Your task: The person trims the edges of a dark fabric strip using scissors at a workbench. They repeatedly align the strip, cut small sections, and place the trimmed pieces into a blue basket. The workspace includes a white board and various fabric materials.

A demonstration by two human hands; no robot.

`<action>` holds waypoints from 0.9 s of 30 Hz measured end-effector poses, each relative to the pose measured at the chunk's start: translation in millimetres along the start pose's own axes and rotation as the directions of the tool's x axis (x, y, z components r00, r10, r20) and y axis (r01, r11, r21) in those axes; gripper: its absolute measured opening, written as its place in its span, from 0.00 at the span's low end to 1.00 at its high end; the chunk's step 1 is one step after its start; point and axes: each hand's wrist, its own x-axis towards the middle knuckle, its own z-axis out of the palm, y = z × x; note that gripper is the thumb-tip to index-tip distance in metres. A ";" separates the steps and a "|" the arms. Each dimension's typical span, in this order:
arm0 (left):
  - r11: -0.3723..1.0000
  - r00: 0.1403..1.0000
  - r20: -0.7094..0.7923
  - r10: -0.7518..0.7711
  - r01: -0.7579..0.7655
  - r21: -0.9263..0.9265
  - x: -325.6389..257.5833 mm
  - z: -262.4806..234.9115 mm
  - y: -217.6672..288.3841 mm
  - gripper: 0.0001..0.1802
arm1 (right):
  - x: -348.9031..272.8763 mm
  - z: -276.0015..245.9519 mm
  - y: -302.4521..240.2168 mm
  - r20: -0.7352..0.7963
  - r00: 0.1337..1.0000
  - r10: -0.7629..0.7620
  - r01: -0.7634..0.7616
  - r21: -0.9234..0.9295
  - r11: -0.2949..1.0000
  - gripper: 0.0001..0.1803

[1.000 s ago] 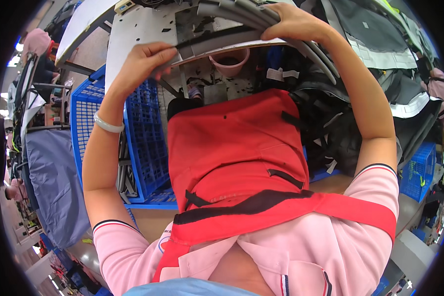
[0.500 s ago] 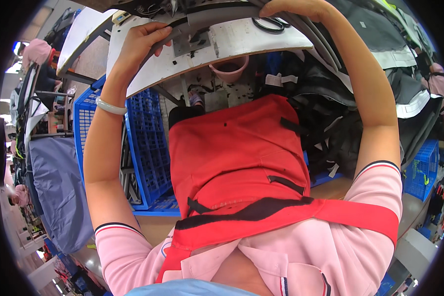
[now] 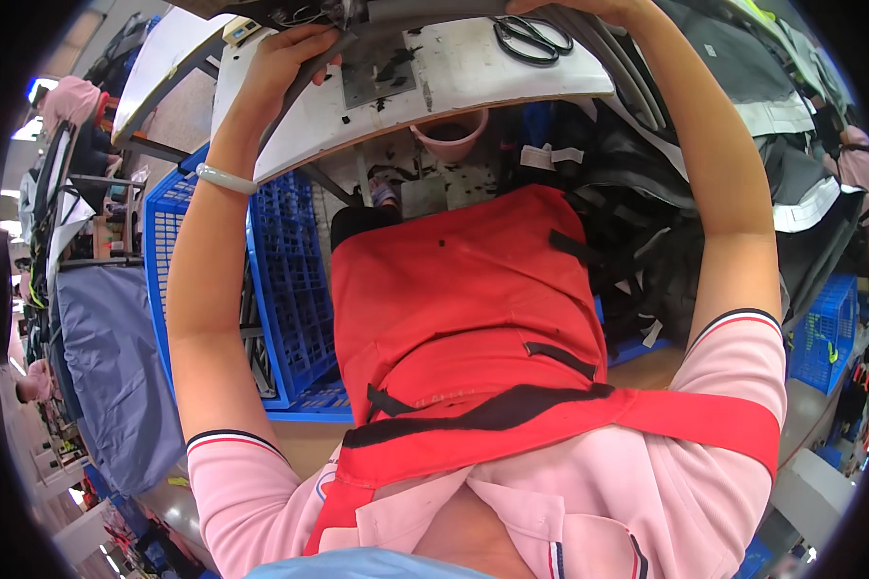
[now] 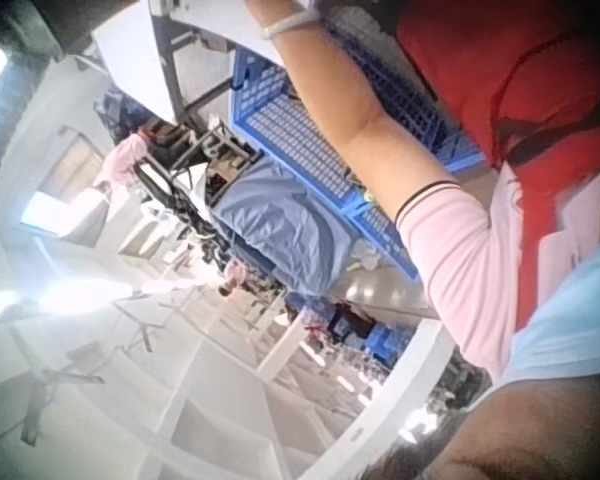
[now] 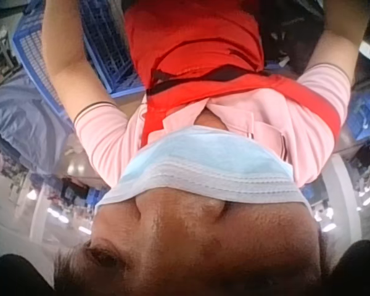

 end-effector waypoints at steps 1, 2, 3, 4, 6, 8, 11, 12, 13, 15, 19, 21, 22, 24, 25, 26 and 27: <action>0.999 0.997 -0.068 0.020 -0.022 -0.030 0.4 -1.8 -3.6 0.17 | -8.0 -0.7 -1.7 -0.036 0.999 -0.010 0.007 -0.076 0.997 0.20; 0.997 0.990 -0.133 0.039 -0.047 -0.060 0.6 -8.6 -8.2 0.17 | -18.1 -3.8 -6.2 -0.074 0.997 -0.019 0.007 -0.153 0.988 0.20; 0.994 0.981 -0.188 0.050 -0.068 -0.088 1.3 -14.6 -14.3 0.16 | -31.5 -6.5 -7.2 -0.115 0.993 -0.022 -0.005 -0.223 0.975 0.20; 0.999 0.965 -0.263 0.013 -0.020 -0.025 -3.7 -19.5 -17.9 0.16 | -47.4 -10.5 -5.3 -0.122 0.989 0.086 -0.110 -0.203 0.973 0.22; 0.980 0.933 -0.359 0.011 0.061 0.190 -10.7 -44.5 -50.5 0.16 | -87.6 -8.6 -5.6 -0.169 0.985 0.021 -0.053 -0.189 0.981 0.22; 0.832 0.958 -0.287 0.000 0.159 0.531 -34.4 -58.1 -95.4 0.18 | -144.9 3.1 -29.7 -0.188 0.966 0.179 -0.200 -0.098 0.975 0.22; 0.763 0.922 -0.284 0.263 -0.019 0.646 -43.5 -88.1 -147.9 0.23 | -245.0 -10.5 -6.2 -0.265 0.953 0.145 -0.175 -0.093 0.980 0.24; 0.714 0.931 -0.329 0.160 0.121 0.690 -37.9 -78.8 -147.7 0.24 | -286.8 -17.5 -4.3 -0.309 0.928 0.206 -0.251 -0.113 0.961 0.24; 0.598 0.917 -0.289 0.274 0.073 0.798 -36.9 -91.2 -161.9 0.24 | -330.2 -27.1 -5.0 -0.336 0.911 0.237 -0.295 -0.133 0.946 0.24; 0.592 0.903 -0.323 0.285 0.099 0.800 -35.3 -94.6 -162.6 0.26 | -422.0 -41.4 -14.5 -0.267 0.759 0.594 -0.600 0.069 0.797 0.21; 0.553 0.919 -0.314 0.239 0.137 0.822 -29.8 -73.5 -147.8 0.26 | -570.6 -43.3 -16.1 -0.361 0.576 0.733 -0.817 -0.283 0.502 0.31; 0.492 0.916 -0.296 0.272 0.131 0.860 -25.9 -68.9 -143.4 0.25 | -598.8 -32.1 -7.0 -0.419 0.439 0.795 -0.874 0.005 0.485 0.29; 0.462 0.899 -0.269 0.347 0.085 0.883 -25.9 -74.0 -144.6 0.25 | -594.0 -28.8 0.8 -0.432 0.466 0.772 -0.850 0.026 0.527 0.28; 0.647 0.920 -0.327 0.217 0.116 0.754 -19.2 -80.6 -148.5 0.25 | -569.7 -23.5 21.9 -0.417 0.562 0.714 -0.773 0.044 0.633 0.26; 0.722 0.927 -0.344 0.146 0.138 0.678 -21.1 -79.1 -141.2 0.25 | -546.2 -18.5 35.0 -0.384 0.630 0.675 -0.717 0.048 0.696 0.24; 0.825 0.931 -0.353 0.093 0.127 0.551 -26.1 -73.6 -139.8 0.24 | -518.2 -8.9 44.8 -0.304 0.725 0.618 -0.617 0.112 0.779 0.23; 0.887 0.946 -0.324 0.029 0.125 0.445 -38.3 -42.1 -119.3 0.24 | -480.1 7.0 59.8 -0.287 0.806 0.518 -0.541 -0.002 0.841 0.22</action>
